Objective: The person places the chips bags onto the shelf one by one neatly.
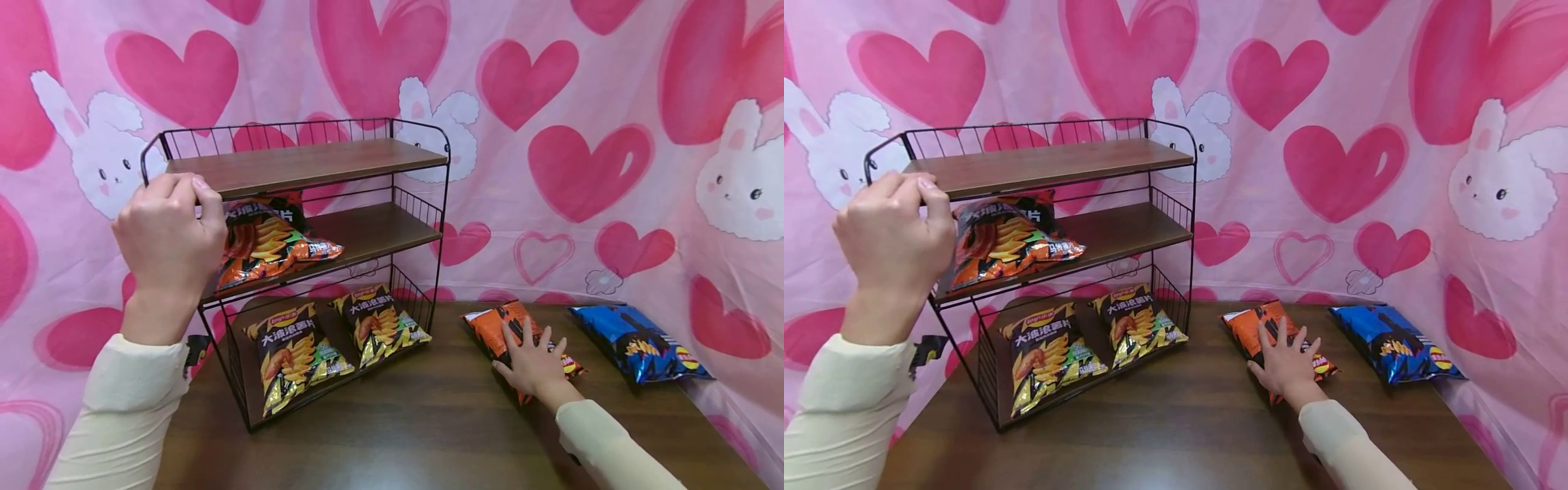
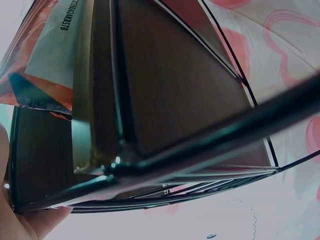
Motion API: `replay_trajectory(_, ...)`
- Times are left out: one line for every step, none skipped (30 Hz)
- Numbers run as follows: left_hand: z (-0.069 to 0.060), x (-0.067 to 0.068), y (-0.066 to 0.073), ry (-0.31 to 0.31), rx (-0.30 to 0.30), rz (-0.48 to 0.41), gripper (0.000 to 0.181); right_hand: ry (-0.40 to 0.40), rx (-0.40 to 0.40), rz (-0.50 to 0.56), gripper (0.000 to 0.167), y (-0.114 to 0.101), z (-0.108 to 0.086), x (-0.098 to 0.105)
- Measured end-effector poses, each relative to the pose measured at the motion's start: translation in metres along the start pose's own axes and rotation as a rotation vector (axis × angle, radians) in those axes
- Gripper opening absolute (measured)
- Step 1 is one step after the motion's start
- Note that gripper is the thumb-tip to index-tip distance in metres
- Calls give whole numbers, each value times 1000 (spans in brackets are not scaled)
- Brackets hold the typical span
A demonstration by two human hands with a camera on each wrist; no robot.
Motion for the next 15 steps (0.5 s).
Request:
replay_trajectory(-1, 0, 0, -4, 0, 1, 50, -6, -8, -7, 88, 0, 0, -2)
replay_trajectory(-2, 0, 0, -6, 0, 2, 50, -9, -11, -11, 88, 1, 0, -3)
replay_trajectory(-2, 0, -1, -7, -1, 2, 50, -15, -11, -13, 87, 1, 1, -4)
replay_trajectory(-3, 0, -1, -11, -1, 4, 51, -18, -10, -7, 85, 2, 1, -5)
replay_trajectory(-3, -1, -1, -11, -1, 3, 51, -20, -6, -2, 84, 2, 2, -6)
replay_trajectory(-3, -1, -1, -11, -1, 4, 51, -22, -1, 5, 82, 3, 2, -6)
replay_trajectory(-3, -1, -1, -7, 0, 4, 50, -25, 3, 12, 79, 4, 3, -5)
replay_trajectory(-2, -1, -1, -4, 1, 3, 50, -31, 7, 20, 77, 4, 4, -5)
replay_trajectory(-2, 0, -1, 0, 3, 3, 50, -38, 9, 29, 75, 5, 5, -4)
replay_trajectory(-1, 0, -1, 3, 4, 3, 50, -47, 8, 37, 74, 5, 6, -3)
replay_trajectory(-1, 0, -1, 6, 4, 1, 50, -58, 6, 44, 73, 6, 7, -3)
replay_trajectory(-1, 0, -1, 5, 3, 2, 50, -68, 4, 51, 72, 7, 8, -2)
replay_trajectory(-1, 0, -1, 5, 4, 2, 50, -78, 1, 56, 72, 7, 9, -1)
replay_trajectory(-1, 0, -1, 4, 5, 1, 50, -86, -2, 57, 71, 7, 10, 0)
replay_trajectory(-1, 0, -1, 3, 5, 1, 50, -91, -3, 57, 71, 7, 10, 0)
Point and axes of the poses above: each hand's wrist, its own z-axis towards the middle knuckle, its own x-axis out of the back of the hand, y = z × x, the point moved 1 cm from there along z, towards the middle knuckle, and after that the axes turned 8 degrees about z, right-handed, at the moved point
